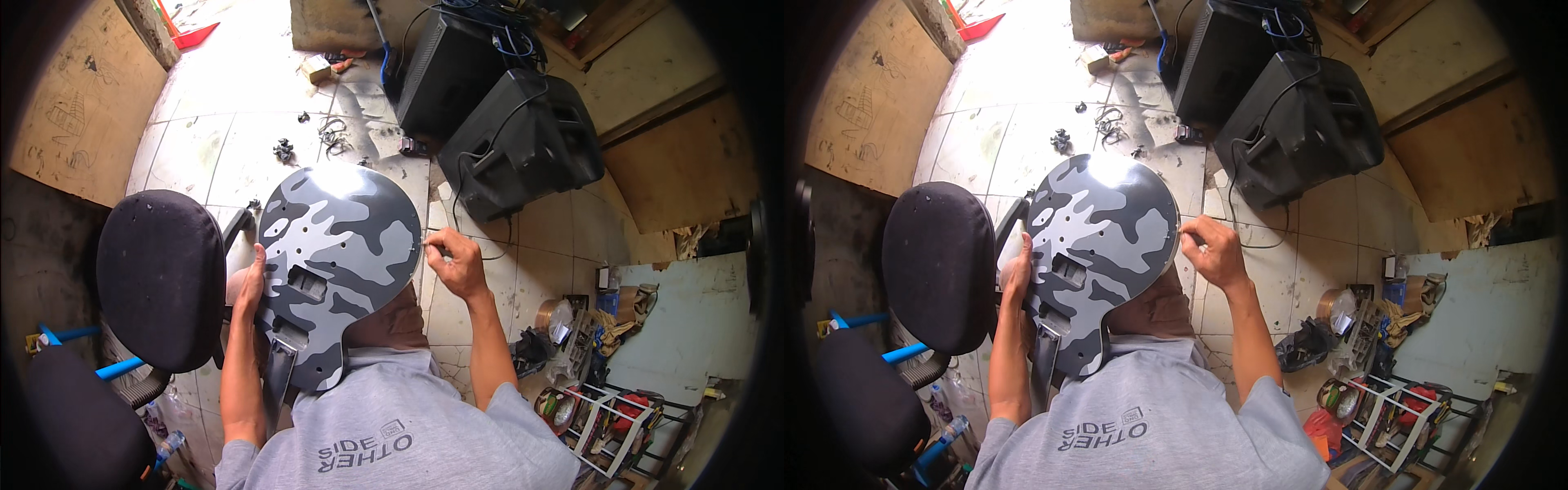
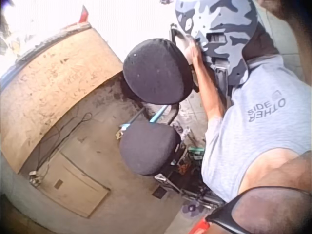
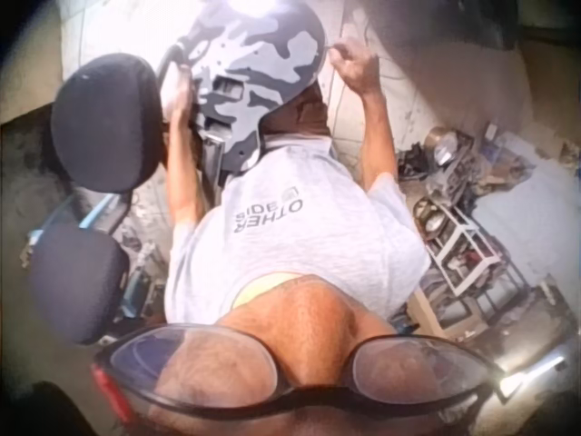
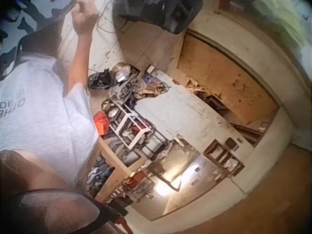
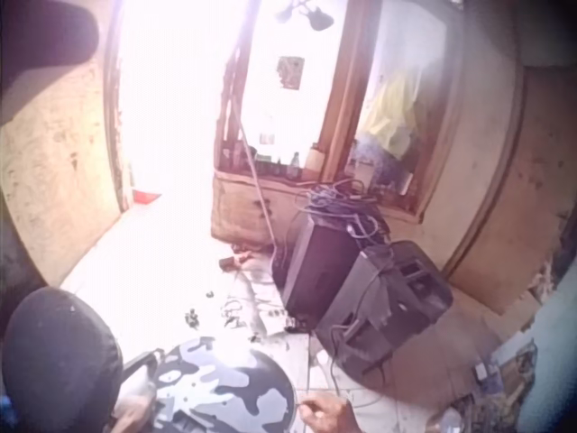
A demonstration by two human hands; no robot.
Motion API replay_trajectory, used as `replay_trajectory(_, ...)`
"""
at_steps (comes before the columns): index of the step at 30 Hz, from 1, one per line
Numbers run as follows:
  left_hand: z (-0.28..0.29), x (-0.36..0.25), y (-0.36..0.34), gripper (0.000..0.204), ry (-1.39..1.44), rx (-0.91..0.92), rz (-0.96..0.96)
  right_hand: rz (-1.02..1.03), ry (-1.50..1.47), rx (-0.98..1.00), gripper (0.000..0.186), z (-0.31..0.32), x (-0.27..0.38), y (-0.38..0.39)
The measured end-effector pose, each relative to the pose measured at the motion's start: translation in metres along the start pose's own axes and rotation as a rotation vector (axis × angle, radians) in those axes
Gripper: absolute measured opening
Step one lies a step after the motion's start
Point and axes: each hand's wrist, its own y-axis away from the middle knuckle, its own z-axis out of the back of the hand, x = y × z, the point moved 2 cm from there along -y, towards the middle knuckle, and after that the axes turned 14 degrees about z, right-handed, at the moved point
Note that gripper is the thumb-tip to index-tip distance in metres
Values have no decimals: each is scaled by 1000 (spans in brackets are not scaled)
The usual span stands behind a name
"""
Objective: The person works on the body of an electric guitar, handling a small component and checking the surface of the instrument by hand.
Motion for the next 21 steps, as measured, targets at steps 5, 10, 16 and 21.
replay_trajectory(5, 0, 5, -7, 129, 1, -1, 25, -10, 22, 23, 7, -1, -6, -3)
replay_trajectory(10, -1, 5, -8, 128, 34, 43, 29, -12, -9, 64, 9, -2, -36, -39)
replay_trajectory(16, -2, 4, -9, 129, 21, -4, 2, -100, -179, 180, 16, -11, -72, -80)
replay_trajectory(21, -5, 1, -8, 128, 39, 4, -20, -91, -9, -27, 14, -7, -68, -68)
